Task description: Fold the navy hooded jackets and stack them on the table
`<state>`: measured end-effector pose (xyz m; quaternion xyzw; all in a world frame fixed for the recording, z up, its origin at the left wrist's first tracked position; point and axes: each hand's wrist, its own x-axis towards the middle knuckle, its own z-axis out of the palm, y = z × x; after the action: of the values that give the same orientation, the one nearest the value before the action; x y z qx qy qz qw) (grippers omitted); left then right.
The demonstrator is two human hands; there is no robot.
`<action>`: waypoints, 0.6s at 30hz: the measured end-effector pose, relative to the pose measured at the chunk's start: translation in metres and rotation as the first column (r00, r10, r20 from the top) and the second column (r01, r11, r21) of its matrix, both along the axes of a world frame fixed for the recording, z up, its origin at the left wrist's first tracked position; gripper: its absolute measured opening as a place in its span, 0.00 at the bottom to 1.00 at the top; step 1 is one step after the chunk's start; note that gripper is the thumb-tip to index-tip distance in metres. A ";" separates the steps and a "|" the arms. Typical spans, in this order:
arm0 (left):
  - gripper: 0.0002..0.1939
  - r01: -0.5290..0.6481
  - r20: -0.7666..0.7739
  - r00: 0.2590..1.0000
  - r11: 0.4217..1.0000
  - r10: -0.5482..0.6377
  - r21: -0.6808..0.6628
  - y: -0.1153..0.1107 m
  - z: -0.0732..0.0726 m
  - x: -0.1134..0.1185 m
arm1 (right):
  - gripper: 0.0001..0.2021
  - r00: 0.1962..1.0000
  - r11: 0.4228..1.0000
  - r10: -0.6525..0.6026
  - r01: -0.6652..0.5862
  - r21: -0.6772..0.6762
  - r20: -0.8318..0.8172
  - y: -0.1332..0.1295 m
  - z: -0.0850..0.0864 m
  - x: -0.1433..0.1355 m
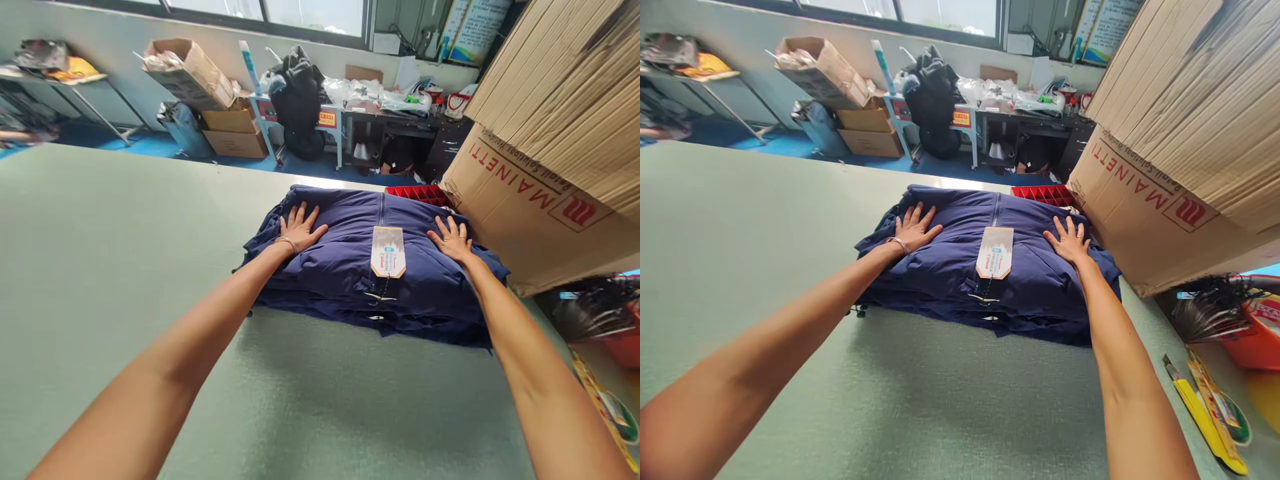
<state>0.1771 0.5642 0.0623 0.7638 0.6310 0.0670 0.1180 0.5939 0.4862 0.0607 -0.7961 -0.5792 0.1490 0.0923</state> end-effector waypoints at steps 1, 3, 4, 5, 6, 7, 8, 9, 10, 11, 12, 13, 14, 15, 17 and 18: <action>0.39 0.002 0.002 1.000 1.000 -0.002 -0.004 0.000 -0.004 0.000 | 0.38 1.000 1.000 -0.003 0.003 0.004 0.004 -0.001 -0.004 0.000; 0.39 -0.001 0.003 1.000 1.000 0.001 -0.011 0.001 -0.010 0.000 | 0.39 1.000 1.000 -0.009 0.009 0.014 0.015 -0.002 -0.011 0.000; 0.39 -0.005 0.002 1.000 1.000 0.005 -0.011 0.000 -0.013 0.000 | 0.39 1.000 1.000 -0.012 0.012 0.022 0.018 -0.002 -0.014 0.000; 0.39 -0.010 0.002 1.000 1.000 0.010 -0.008 0.000 -0.015 0.001 | 0.40 1.000 0.999 -0.015 0.014 0.031 0.018 -0.002 -0.016 -0.001; 0.39 -0.016 0.005 1.000 1.000 0.016 -0.003 -0.001 -0.016 0.003 | 0.40 1.000 0.999 -0.016 0.015 0.042 0.014 -0.002 -0.018 0.000; 0.38 -0.022 0.012 1.000 1.000 0.022 0.000 -0.002 -0.016 0.004 | 0.40 1.000 0.998 -0.016 0.016 0.057 0.005 -0.001 -0.020 0.000; 0.39 -0.026 0.022 0.999 1.000 0.026 -0.006 -0.003 -0.014 0.005 | 0.41 1.000 0.997 -0.020 0.020 0.071 -0.006 0.001 -0.020 0.000; 0.39 -0.026 0.038 0.999 0.999 0.027 -0.026 -0.004 -0.009 0.006 | 0.41 0.999 0.996 -0.024 0.026 0.082 -0.022 0.003 -0.018 0.002; 0.39 -0.023 0.059 0.998 0.998 0.027 -0.063 -0.004 -0.002 0.006 | 0.41 0.999 0.995 -0.023 0.027 0.094 -0.043 0.005 -0.016 0.003; 0.38 -0.017 0.094 0.995 0.994 0.027 -0.106 -0.005 0.007 0.004 | 0.40 0.997 0.993 -0.010 0.018 0.116 -0.076 0.007 -0.011 0.005; 0.37 -0.001 0.147 0.989 0.992 0.020 -0.128 -0.007 0.017 0.001 | 0.37 0.993 0.989 0.017 0.001 0.149 -0.115 0.007 -0.004 0.008; 0.37 0.020 0.210 0.978 0.993 0.006 -0.119 -0.009 0.029 -0.005 | 0.34 0.987 0.983 0.053 -0.024 0.184 -0.154 0.006 0.004 0.010; 0.37 0.035 0.274 0.962 0.996 -0.013 -0.077 -0.015 0.039 -0.012 | 0.30 0.978 0.970 0.092 -0.046 0.238 -0.187 0.001 0.014 0.012; 0.37 0.041 0.329 0.944 0.999 -0.035 -0.009 -0.023 0.047 -0.022 | 0.27 0.970 0.947 0.127 -0.057 0.317 -0.206 -0.009 0.023 0.013; 0.38 0.017 0.376 0.924 0.991 -0.067 0.136 -0.052 0.051 -0.048 | 0.23 0.967 0.858 0.164 -0.043 0.511 -0.193 -0.047 0.041 0.012; 0.37 0.005 0.386 0.919 0.983 -0.077 0.182 -0.075 0.046 -0.065 | 0.22 0.971 0.785 0.170 -0.030 0.618 -0.169 -0.075 0.046 0.009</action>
<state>0.1122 0.4894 0.1082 0.7555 0.5701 0.2715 0.1746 0.6026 0.4110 0.1068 -0.6705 -0.6241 0.0436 0.3988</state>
